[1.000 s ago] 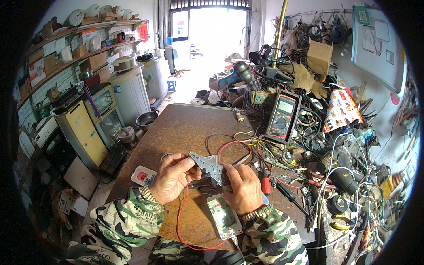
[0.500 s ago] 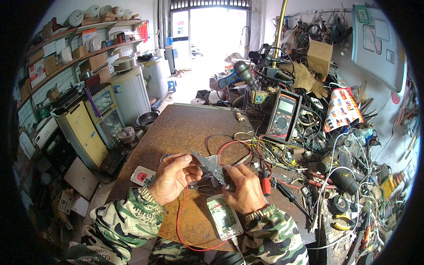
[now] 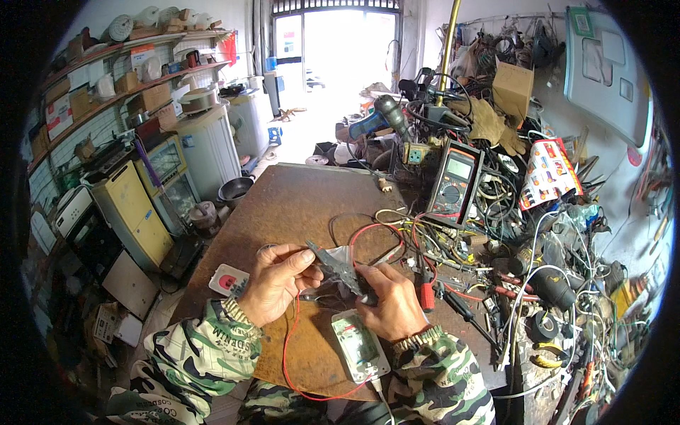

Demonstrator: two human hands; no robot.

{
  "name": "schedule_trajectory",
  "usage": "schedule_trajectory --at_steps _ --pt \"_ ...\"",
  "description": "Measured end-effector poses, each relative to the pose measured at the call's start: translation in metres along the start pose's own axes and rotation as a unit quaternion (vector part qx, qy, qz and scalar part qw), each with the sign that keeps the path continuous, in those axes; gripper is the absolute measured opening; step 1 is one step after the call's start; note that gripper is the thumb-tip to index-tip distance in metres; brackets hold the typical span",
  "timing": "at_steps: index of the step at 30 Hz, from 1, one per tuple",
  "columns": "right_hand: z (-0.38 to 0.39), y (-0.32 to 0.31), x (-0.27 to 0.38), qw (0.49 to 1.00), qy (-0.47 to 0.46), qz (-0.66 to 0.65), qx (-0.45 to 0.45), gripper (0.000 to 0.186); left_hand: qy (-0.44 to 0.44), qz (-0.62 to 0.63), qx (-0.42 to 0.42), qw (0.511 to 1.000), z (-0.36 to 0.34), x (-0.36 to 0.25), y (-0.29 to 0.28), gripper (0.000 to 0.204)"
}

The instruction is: The person solders wires to a green circuit board using a soldering iron and solder. They then use wire cutters to trim the excess wire and inspect the connections. The person continues to solder additional points on the board.

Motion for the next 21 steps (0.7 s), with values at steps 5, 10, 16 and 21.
schedule_trajectory --at_steps 5,10,16,21 --pt "-0.0025 -0.0003 0.0004 1.0 -0.009 0.013 0.011 0.052 0.019 0.003 -0.005 1.0 -0.0033 -0.0012 -0.0037 0.011" --pt "-0.0014 -0.0004 0.0005 1.0 -0.008 0.005 0.016 0.052 0.02 0.006 -0.004 1.0 -0.0027 -0.0022 -0.0051 0.009" --pt "-0.0006 0.0023 -0.0012 0.999 -0.001 0.024 0.029 0.053 0.026 -0.004 -0.007 1.0 -0.0043 0.0012 -0.0104 0.009" --pt "-0.0001 0.0021 -0.0016 0.999 -0.017 0.037 0.011 0.051 0.027 -0.009 -0.005 1.0 -0.0044 0.0005 -0.0088 0.009"
Point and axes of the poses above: each hand's wrist, its own z-axis away from the middle knuckle, its own y-axis out of the palm, x = y × z, the point moved 7 cm from there along -z, towards the middle knuckle, and after that the axes turned 11 degrees about -y, right-handed, at the moved point
